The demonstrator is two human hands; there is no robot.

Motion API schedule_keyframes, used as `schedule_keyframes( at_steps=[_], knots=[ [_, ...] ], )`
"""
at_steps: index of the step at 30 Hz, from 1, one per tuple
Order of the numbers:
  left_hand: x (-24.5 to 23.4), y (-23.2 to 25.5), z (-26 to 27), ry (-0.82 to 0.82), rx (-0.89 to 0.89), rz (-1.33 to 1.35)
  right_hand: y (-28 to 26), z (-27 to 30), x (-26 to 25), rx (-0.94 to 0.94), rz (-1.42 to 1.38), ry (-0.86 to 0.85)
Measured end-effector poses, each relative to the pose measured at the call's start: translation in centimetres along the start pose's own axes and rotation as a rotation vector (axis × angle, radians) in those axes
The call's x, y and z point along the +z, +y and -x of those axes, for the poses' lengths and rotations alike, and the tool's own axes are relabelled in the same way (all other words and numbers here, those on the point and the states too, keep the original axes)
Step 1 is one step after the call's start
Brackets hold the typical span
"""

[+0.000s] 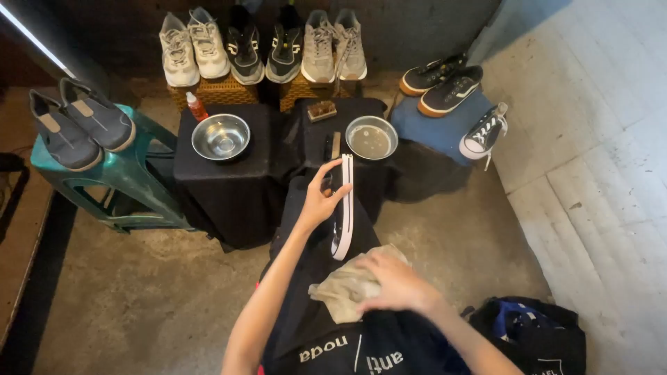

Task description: The person scrubs a black sneaker with a rectangular sponge, repeatedly dipping it into a bowl of water, and then wipes the shoe with a cloth. The person holds the shoe in the left hand and uses the right hand to scrub and wipe.

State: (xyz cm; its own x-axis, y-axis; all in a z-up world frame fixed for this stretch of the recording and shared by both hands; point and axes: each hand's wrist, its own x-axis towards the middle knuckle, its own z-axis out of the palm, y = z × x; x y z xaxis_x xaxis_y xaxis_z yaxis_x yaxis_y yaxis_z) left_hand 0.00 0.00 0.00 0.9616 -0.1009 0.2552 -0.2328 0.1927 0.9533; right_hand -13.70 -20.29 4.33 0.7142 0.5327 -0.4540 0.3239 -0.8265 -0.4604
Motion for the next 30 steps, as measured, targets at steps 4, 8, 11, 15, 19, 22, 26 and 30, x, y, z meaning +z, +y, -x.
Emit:
schedule_keyframes(
  at_steps=[4,8,11,15,19,22,26,30],
  knots=[
    [0.4,1.3,-0.2,0.037,0.007,-0.168,4.4,-2.8,9.5,-0.213,0.333,0.195],
    [0.7,0.8,-0.2,0.074,0.083,-0.155,1.2,-1.8,6.5,-0.256,0.153,0.154],
    [0.9,0.8,0.0,0.094,0.090,-0.153,1.5,-1.8,5.6,-0.210,0.054,0.007],
    [0.7,0.9,0.7,0.107,0.089,-0.193,-0.9,0.2,-1.3,0.045,-0.077,-0.351],
    [0.0,-0.7,0.4,0.126,0.037,-0.160,0.2,-0.3,-11.4,-0.164,-0.210,-0.030],
    [0.1,-0.8,0.3,0.131,0.008,-0.101,6.5,-8.4,-12.8,-0.288,-0.287,0.361],
    [0.7,-0.5,-0.7,0.154,0.046,-0.079,12.5,-20.9,-12.9,-0.051,-0.025,0.569],
    [1.3,1.0,-1.4,0.175,0.034,0.014,15.8,-30.5,-12.4,0.016,0.235,0.635]
  ],
)
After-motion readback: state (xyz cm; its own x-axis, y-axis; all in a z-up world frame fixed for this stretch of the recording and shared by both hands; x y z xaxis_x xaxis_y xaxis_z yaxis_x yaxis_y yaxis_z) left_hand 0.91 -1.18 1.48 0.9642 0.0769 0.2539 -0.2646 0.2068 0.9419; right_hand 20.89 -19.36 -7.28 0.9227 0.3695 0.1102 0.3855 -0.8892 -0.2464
